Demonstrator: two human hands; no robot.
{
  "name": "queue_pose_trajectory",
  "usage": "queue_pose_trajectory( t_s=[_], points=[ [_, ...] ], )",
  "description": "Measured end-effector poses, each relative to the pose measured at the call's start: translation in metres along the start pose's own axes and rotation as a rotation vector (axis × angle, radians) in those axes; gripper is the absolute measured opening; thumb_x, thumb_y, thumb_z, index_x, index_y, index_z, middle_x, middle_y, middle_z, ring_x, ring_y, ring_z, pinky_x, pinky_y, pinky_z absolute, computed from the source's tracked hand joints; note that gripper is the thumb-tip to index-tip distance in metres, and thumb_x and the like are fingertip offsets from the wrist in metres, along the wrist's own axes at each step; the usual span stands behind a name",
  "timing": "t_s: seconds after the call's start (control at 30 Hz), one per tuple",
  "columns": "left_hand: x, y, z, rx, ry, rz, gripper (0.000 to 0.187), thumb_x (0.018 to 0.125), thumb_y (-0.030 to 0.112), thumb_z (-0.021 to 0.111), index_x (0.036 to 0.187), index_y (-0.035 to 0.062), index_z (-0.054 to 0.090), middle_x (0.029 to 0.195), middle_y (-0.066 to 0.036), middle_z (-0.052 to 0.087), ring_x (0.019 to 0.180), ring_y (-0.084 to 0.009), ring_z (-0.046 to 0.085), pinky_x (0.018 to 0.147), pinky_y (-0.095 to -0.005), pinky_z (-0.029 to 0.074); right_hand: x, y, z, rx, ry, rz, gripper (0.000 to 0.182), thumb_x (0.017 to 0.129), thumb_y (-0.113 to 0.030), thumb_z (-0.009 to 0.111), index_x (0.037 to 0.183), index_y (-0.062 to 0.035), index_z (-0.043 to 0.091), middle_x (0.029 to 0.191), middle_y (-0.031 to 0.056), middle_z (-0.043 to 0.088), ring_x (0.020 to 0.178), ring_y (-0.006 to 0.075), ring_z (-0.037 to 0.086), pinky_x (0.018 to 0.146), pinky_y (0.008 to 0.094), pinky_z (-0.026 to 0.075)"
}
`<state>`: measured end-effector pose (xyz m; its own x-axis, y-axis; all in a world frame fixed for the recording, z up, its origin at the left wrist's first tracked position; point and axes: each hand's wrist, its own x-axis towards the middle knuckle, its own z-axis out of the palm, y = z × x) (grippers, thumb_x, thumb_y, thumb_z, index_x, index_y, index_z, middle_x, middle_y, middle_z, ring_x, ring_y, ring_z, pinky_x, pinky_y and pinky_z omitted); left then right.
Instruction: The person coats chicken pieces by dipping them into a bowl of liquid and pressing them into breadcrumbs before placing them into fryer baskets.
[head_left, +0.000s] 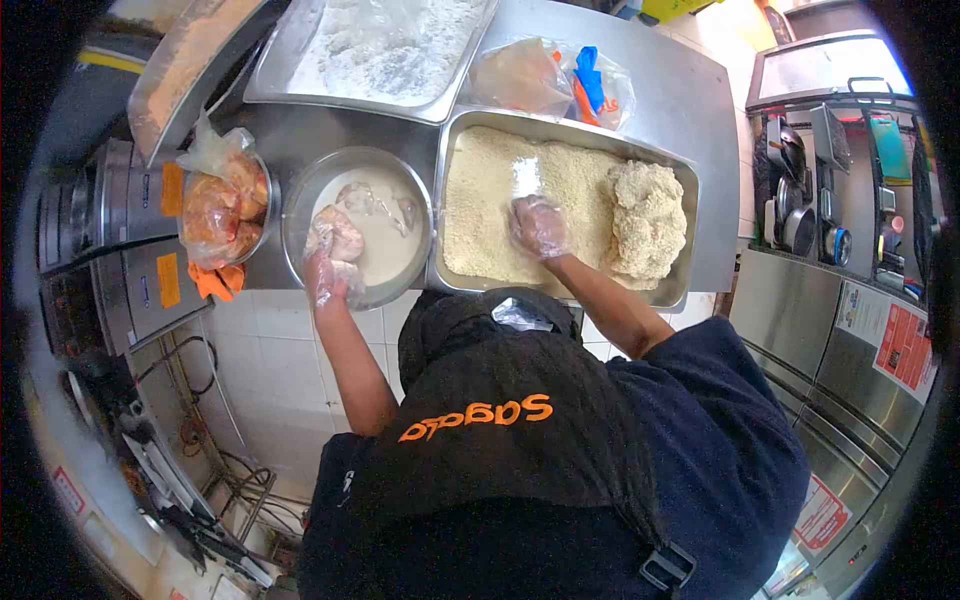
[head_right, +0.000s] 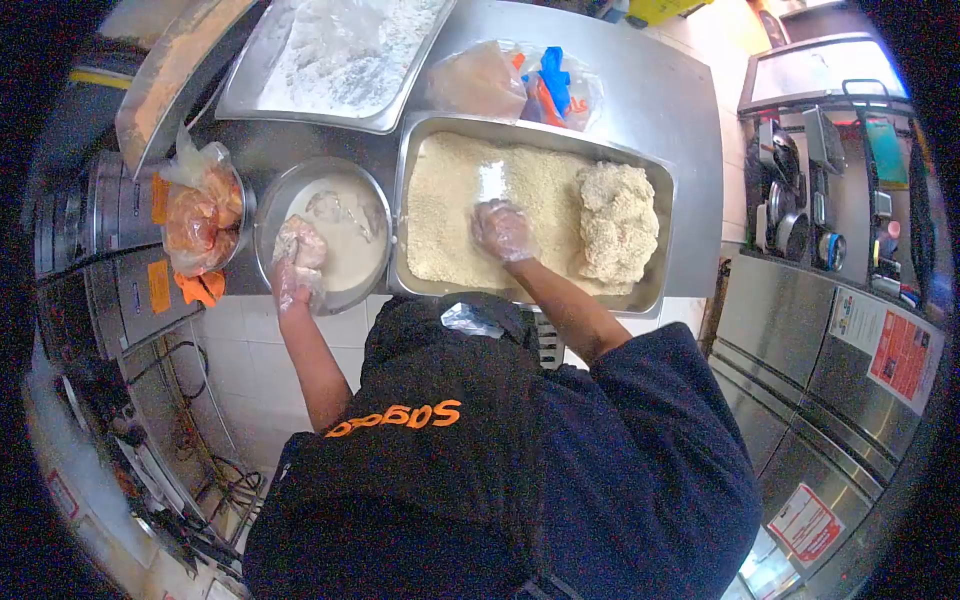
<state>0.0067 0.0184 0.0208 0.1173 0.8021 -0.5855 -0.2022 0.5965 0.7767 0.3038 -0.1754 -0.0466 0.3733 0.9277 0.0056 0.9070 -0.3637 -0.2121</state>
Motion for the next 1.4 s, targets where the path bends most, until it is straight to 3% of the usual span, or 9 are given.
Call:
queue_pose_trajectory(
  t_s=[0.17, 0.43, 0.5, 0.83, 0.93, 1.03, 1.13, 1.23, 1.4],
  points=[
    [0.0, -0.001, -0.001, 0.186, 0.093, -0.093, 0.041, 0.079, 0.021, 0.058, 0.111, -0.0041, 0.049, 0.098, -0.012, 0.057, 0.084, -0.0202, 0.059, 0.072, -0.0301, 0.048, 0.029, -0.006, -0.009, 0.196, 0.054, 0.214, 0.03, 0.08, -0.034, 0.047, 0.071, -0.0069, 0.053, 0.056, 0.0134, 0.053, 0.049, 0.03, 0.053, 0.058, 0.0462, 0.042],
    [0.025, 0.014, 0.007, 0.05, 0.075, -0.17, 0.04, 0.08, 0.017, 0.058, 0.114, 0.0007, 0.048, 0.102, -0.011, 0.056, 0.089, -0.022, 0.057, 0.077, -0.0334, 0.048, 0.022, 0.003, -0.004, 0.115, 0.172, -0.027, 0.02, 0.076, -0.025, 0.051, 0.077, -0.0062, 0.057, 0.07, 0.0143, 0.056, 0.068, 0.0311, 0.054, 0.072, 0.0424, 0.038],
    [0.027, 0.013, 0.008, 0.073, 0.106, -0.169, 0.04, 0.08, 0.017, 0.058, 0.114, 0.0006, 0.048, 0.102, -0.011, 0.056, 0.089, -0.0221, 0.057, 0.077, -0.0335, 0.048, 0.026, 0.002, -0.005, 0.094, -0.051, 0.038, 0.02, 0.076, -0.025, 0.051, 0.077, -0.0057, 0.057, 0.072, 0.0141, 0.056, 0.072, 0.0309, 0.054, 0.073, 0.0422, 0.038],
    [0.023, 0.007, 0.026, 0.314, 0.189, -0.199, 0.043, 0.078, 0.028, 0.059, 0.107, -0.0037, 0.052, 0.094, -0.012, 0.058, 0.078, -0.021, 0.058, 0.065, -0.0309, 0.047, 0.044, 0.003, -0.004, 0.136, -0.122, 0.059, 0.029, 0.078, -0.032, 0.046, 0.077, -0.0063, 0.058, 0.078, 0.0161, 0.059, 0.074, 0.0314, 0.056, 0.077, 0.041, 0.04],
    [0.019, 0.004, 0.028, 0.285, 0.219, -0.21, 0.041, 0.079, 0.027, 0.058, 0.105, -0.0037, 0.054, 0.091, -0.012, 0.058, 0.078, -0.0203, 0.058, 0.066, -0.0299, 0.047, 0.054, 0.001, -0.005, 0.151, -0.326, 0.084, 0.03, 0.076, -0.034, 0.047, 0.077, -0.0065, 0.058, 0.078, 0.0163, 0.058, 0.075, 0.0319, 0.056, 0.074, 0.0433, 0.041],
    [0.054, -0.02, -0.022, 0.677, 0.089, -0.076, 0.04, 0.08, 0.027, 0.057, 0.106, -0.0033, 0.054, 0.093, -0.012, 0.058, 0.079, -0.0191, 0.058, 0.068, -0.0296, 0.046, 0.072, 0.0, 0.002, 0.165, 0.073, -0.036, 0.03, 0.076, -0.034, 0.047, 0.078, -0.0066, 0.058, 0.077, 0.0172, 0.058, 0.076, 0.0329, 0.056, 0.071, 0.0445, 0.042],
    [0.017, 0.002, 0.0, 0.246, 0.131, -0.144, 0.039, 0.081, 0.025, 0.056, 0.107, -0.0037, 0.053, 0.095, -0.011, 0.058, 0.08, -0.0184, 0.058, 0.07, -0.0293, 0.047, 0.038, -0.005, -0.012, 0.11, -0.248, 0.05, 0.03, 0.077, -0.033, 0.046, 0.081, -0.0056, 0.058, 0.079, 0.0186, 0.058, 0.078, 0.0343, 0.055, 0.071, 0.0445, 0.042],
    [0.013, 0.003, 0.005, 0.158, 0.06, 0.097, 0.037, 0.082, 0.022, 0.055, 0.108, -0.0041, 0.052, 0.096, -0.011, 0.058, 0.081, -0.018, 0.058, 0.073, -0.0283, 0.047, 0.06, -0.006, -0.015, 0.199, -0.168, 0.07, 0.032, 0.08, -0.033, 0.043, 0.084, -0.0041, 0.058, 0.081, 0.0202, 0.058, 0.078, 0.0355, 0.055, 0.072, 0.0437, 0.042],
    [0.006, 0.009, 0.003, 0.157, 0.089, -0.082, 0.037, 0.083, 0.017, 0.053, 0.115, -0.0017, 0.047, 0.103, -0.012, 0.056, 0.087, -0.0206, 0.058, 0.076, -0.0305, 0.048, 0.021, 0.033, -0.041, 0.252, -0.222, 0.09, 0.04, 0.084, -0.038, 0.041, 0.089, -0.002, 0.058, 0.088, 0.0213, 0.058, 0.082, 0.037, 0.055, 0.075, 0.0446, 0.042]
  ],
)
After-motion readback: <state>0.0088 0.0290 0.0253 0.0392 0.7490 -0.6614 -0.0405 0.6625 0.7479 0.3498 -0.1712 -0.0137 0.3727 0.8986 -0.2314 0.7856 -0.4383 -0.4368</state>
